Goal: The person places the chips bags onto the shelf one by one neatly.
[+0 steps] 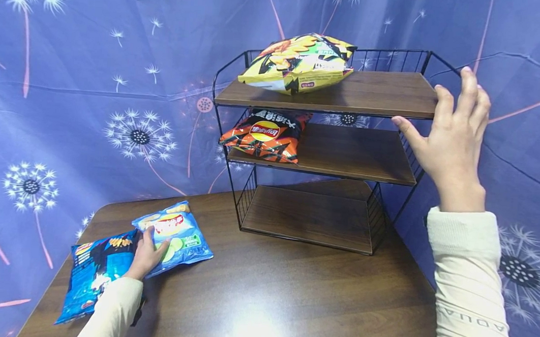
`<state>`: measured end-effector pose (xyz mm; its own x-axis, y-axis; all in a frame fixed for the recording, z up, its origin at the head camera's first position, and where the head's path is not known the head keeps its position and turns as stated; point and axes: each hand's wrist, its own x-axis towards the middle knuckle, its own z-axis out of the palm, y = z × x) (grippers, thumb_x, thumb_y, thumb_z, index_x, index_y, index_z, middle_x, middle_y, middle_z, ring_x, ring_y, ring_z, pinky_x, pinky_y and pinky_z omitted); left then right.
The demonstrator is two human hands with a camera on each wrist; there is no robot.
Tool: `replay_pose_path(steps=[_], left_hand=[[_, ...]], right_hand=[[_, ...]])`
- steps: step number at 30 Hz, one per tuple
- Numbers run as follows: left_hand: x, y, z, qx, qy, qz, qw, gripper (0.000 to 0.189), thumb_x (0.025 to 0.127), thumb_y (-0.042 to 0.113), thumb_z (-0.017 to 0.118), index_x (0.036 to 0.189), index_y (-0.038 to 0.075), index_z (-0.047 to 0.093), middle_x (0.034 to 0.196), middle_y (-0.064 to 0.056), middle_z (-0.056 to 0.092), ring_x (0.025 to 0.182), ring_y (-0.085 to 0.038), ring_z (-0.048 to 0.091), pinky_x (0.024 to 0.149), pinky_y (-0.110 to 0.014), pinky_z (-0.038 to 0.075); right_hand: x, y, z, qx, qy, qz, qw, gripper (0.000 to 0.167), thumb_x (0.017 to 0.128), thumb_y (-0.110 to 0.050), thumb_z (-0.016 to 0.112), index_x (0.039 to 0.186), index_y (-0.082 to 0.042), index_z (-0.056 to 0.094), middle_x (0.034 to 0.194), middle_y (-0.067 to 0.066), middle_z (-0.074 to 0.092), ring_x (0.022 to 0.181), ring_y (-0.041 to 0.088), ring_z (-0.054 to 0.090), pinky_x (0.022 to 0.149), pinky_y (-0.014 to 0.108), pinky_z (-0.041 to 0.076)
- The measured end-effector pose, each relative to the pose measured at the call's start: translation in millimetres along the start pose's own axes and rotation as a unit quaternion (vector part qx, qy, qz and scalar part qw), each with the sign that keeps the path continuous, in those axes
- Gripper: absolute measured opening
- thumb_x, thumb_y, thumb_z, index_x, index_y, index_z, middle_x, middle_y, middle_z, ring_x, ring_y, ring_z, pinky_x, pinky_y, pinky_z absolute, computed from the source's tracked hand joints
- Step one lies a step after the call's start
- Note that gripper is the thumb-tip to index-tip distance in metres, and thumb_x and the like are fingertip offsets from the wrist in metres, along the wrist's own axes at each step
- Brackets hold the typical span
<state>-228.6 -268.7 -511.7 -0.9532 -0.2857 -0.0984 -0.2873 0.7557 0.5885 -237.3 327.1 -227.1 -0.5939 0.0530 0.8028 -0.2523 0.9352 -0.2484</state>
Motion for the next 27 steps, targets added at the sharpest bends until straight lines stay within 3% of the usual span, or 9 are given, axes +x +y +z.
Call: replay_pose_path(steps=[8,15,27], left_hand=[[0.3,-5.3,1.2,-0.011,-0.010,0.011,0.9998,0.076,0.089,0.035,0.053,0.142,0.008,0.007,0.134,-0.038,0.028,0.122,-0.052,0.031,0.100,-0.061,0.028],[-0.3,-5.9,-1.0,-0.023,-0.042,-0.018,0.9987,0.080,0.089,0.044,0.052,0.144,0.014,0.003,0.140,-0.034,0.025,0.124,-0.054,0.029,0.099,-0.062,0.028],[-1.7,-1.4,0.7,-0.059,-0.018,-0.006,0.9981,0.077,0.089,0.036,0.055,0.144,0.014,0.006,0.142,-0.031,0.024,0.128,-0.049,0.027,0.102,-0.061,0.025]], right_hand=[[-0.1,0.7,-0.3,-0.004,-0.002,-0.001,1.0000,0.092,0.078,-0.070,0.046,0.134,0.002,0.037,0.152,0.006,0.009,0.135,0.033,0.007,0.111,0.050,0.006],[-0.1,0.7,0.1,-0.001,0.000,-0.003,1.0000,0.092,0.078,-0.071,0.046,0.133,0.002,0.037,0.152,0.007,0.009,0.135,0.032,0.007,0.110,0.051,0.006],[-0.2,0.7,-0.6,-0.004,-0.004,0.002,1.0000,0.091,0.078,-0.070,0.047,0.133,0.002,0.037,0.152,0.007,0.009,0.135,0.033,0.007,0.110,0.051,0.006]])
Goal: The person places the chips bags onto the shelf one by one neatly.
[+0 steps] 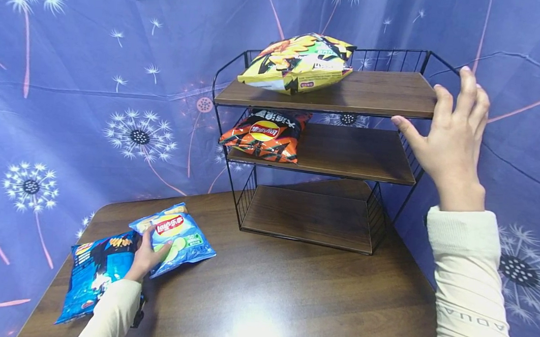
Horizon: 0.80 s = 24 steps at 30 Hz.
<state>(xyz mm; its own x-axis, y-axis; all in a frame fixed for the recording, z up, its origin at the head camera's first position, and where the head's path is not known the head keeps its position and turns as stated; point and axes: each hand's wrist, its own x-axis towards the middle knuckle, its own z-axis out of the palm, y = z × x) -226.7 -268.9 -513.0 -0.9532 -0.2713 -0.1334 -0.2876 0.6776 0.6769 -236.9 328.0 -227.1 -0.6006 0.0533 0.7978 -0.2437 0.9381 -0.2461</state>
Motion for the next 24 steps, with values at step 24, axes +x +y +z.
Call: replay_pose_path(steps=[24], left_hand=[[-2.6,10.9,3.2,-0.029,0.022,0.016,0.9992,0.073,0.088,0.033,0.057,0.144,0.017,0.013,0.144,-0.027,0.023,0.130,-0.046,0.024,0.103,-0.062,0.022]], right_hand=[[0.0,-1.3,0.3,0.005,0.007,-0.005,1.0000,0.092,0.078,-0.070,0.046,0.133,0.003,0.038,0.152,0.007,0.010,0.135,0.034,0.008,0.110,0.051,0.006]])
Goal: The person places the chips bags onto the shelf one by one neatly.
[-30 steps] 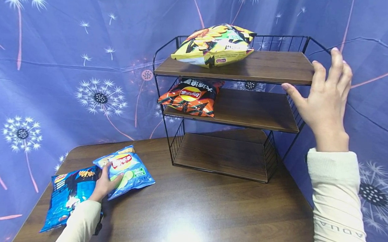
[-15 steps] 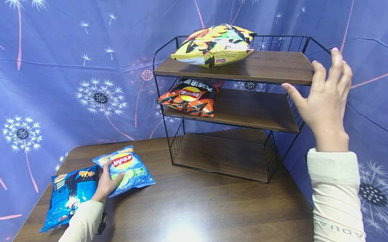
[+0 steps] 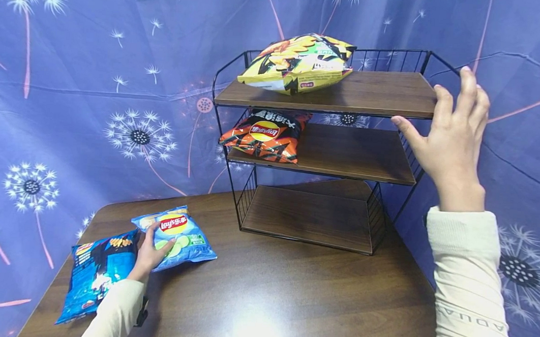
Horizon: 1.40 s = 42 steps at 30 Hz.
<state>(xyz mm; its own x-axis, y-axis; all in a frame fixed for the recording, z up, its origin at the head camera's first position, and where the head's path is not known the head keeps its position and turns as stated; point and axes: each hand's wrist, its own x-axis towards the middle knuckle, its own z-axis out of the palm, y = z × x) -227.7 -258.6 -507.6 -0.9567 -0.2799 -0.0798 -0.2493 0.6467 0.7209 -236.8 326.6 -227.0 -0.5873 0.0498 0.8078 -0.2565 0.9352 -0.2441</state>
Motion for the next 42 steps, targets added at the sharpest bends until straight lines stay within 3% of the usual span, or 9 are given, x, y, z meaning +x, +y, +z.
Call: replay_pose_path(steps=[7,14,26,42], left_hand=[[-5.3,4.2,0.8,-0.019,0.014,0.008,0.9997,0.077,0.085,0.042,0.059,0.144,0.019,0.014,0.137,-0.030,0.025,0.124,-0.048,0.027,0.097,-0.066,0.024],[-4.2,8.3,0.9,-0.021,0.009,-0.004,0.9997,0.073,0.088,0.025,0.059,0.144,0.016,0.014,0.140,-0.028,0.024,0.128,-0.045,0.026,0.103,-0.062,0.023],[-3.0,9.5,3.3,-0.017,0.035,0.026,0.9989,0.074,0.086,0.022,0.061,0.144,0.018,0.016,0.141,-0.025,0.027,0.129,-0.043,0.027,0.103,-0.061,0.023],[-8.7,15.3,3.1,-0.035,0.078,0.090,0.9922,0.073,0.082,0.018,0.067,0.142,0.017,0.025,0.138,-0.024,0.033,0.128,-0.040,0.032,0.102,-0.059,0.026]], right_hand=[[-0.2,-0.3,-1.6,-0.003,-0.010,0.009,0.9999,0.090,0.079,-0.069,0.047,0.134,0.002,0.037,0.153,0.006,0.008,0.135,0.033,0.006,0.111,0.051,0.006],[-0.4,0.5,-1.0,-0.002,-0.007,0.008,0.9999,0.090,0.078,-0.069,0.047,0.134,0.002,0.037,0.153,0.005,0.009,0.135,0.033,0.007,0.111,0.051,0.006],[-0.5,1.3,-0.7,-0.003,-0.006,0.006,1.0000,0.089,0.078,-0.068,0.048,0.134,0.002,0.037,0.153,0.005,0.008,0.136,0.032,0.007,0.111,0.050,0.006],[-0.3,0.4,-1.5,-0.005,-0.011,0.012,0.9999,0.090,0.079,-0.068,0.047,0.134,0.001,0.037,0.153,0.005,0.008,0.136,0.032,0.006,0.111,0.051,0.006]])
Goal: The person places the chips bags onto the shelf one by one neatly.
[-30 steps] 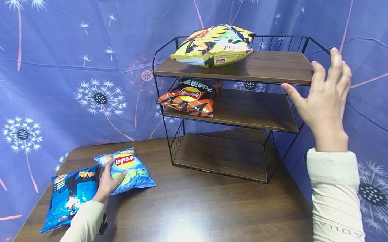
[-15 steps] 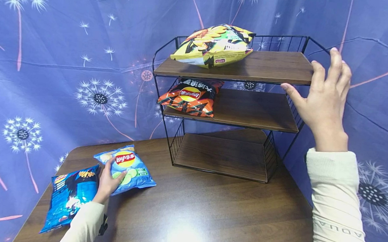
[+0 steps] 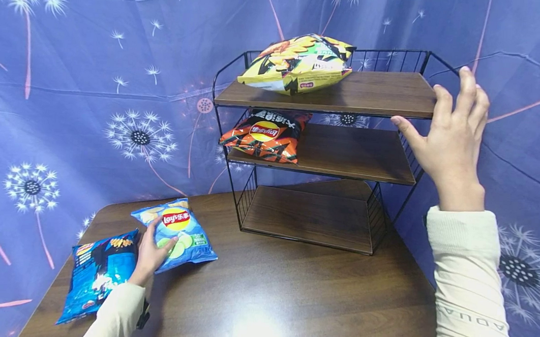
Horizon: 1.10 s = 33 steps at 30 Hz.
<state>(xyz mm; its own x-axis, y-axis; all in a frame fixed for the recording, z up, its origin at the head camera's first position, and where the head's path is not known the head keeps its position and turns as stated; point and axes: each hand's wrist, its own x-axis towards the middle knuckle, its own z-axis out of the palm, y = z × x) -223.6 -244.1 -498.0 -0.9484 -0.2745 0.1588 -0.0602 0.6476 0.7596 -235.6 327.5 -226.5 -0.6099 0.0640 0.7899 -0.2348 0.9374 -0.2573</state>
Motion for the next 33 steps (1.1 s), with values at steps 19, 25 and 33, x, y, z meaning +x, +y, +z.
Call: replay_pose_path(steps=[19,25,33], left_hand=[[-6.0,12.0,-1.6,-0.026,0.024,0.082,0.9960,0.073,0.079,0.017,0.071,0.140,0.025,0.032,0.133,-0.018,0.040,0.120,-0.035,0.040,0.097,-0.058,0.033],[-8.2,18.3,-2.8,-0.027,0.018,0.077,0.9965,0.074,0.079,0.017,0.071,0.140,0.028,0.031,0.132,-0.017,0.039,0.120,-0.035,0.041,0.097,-0.058,0.034],[-12.3,23.2,-4.4,-0.040,0.027,0.097,0.9941,0.074,0.078,0.015,0.071,0.140,0.030,0.032,0.131,-0.015,0.040,0.117,-0.032,0.043,0.096,-0.056,0.037]], right_hand=[[-0.6,-0.4,-0.5,0.004,0.002,-0.003,1.0000,0.089,0.079,-0.067,0.049,0.134,0.001,0.037,0.153,0.005,0.008,0.136,0.032,0.006,0.111,0.050,0.006],[-0.3,0.0,-0.1,0.002,0.003,-0.005,1.0000,0.090,0.079,-0.068,0.048,0.134,0.002,0.037,0.153,0.005,0.008,0.135,0.032,0.006,0.111,0.050,0.006],[-0.4,0.5,0.9,0.002,0.008,-0.010,0.9999,0.090,0.078,-0.069,0.048,0.134,0.002,0.037,0.152,0.006,0.009,0.135,0.033,0.007,0.111,0.050,0.006]])
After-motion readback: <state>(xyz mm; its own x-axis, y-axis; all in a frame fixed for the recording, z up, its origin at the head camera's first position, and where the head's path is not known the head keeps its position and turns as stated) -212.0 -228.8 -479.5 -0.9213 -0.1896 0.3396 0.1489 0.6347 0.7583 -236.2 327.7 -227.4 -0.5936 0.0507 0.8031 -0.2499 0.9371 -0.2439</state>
